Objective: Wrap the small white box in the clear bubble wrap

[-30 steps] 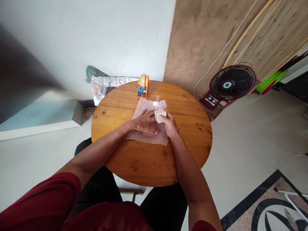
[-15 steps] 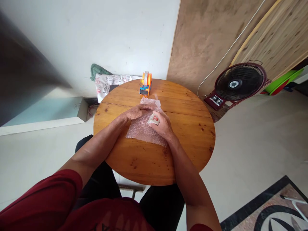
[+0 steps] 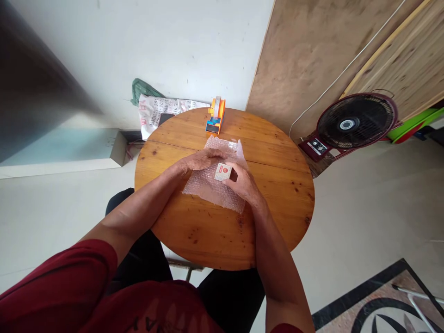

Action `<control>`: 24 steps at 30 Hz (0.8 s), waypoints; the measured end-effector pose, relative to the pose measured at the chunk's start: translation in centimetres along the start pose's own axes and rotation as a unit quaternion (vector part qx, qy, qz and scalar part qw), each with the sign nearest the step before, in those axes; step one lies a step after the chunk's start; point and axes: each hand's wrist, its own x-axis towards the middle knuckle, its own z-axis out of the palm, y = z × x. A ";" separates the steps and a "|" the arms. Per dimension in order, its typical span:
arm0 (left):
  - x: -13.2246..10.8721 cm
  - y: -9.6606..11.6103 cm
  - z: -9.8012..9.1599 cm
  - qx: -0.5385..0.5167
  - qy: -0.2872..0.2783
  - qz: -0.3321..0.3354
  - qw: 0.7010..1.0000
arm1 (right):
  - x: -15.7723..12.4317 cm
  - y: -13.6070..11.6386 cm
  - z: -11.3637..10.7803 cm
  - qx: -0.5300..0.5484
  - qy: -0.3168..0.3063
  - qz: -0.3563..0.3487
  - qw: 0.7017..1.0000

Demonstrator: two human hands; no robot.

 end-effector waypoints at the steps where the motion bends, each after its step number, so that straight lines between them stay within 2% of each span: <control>1: 0.1 -0.1 0.1 0.001 0.002 -0.001 1.000 | 0.0 0.1 0.1 0.013 -0.004 0.005 1.000; 5: 0.1 -0.1 0.2 0.008 0.006 0.002 1.000 | 0.0 0.4 0.2 0.031 -0.010 0.007 0.999; 10: 0.3 -0.4 0.2 0.006 0.006 0.008 1.000 | 0.1 0.1 -0.2 0.002 -0.009 -0.012 1.000; 15: 0.5 -1.0 0.3 0.005 0.008 0.016 1.000 | 0.1 0.0 -0.2 0.007 -0.016 0.004 1.000; 24: 0.2 -0.5 0.1 0.014 0.001 0.009 1.000 | 0.2 0.7 -0.1 0.014 -0.020 -0.012 1.000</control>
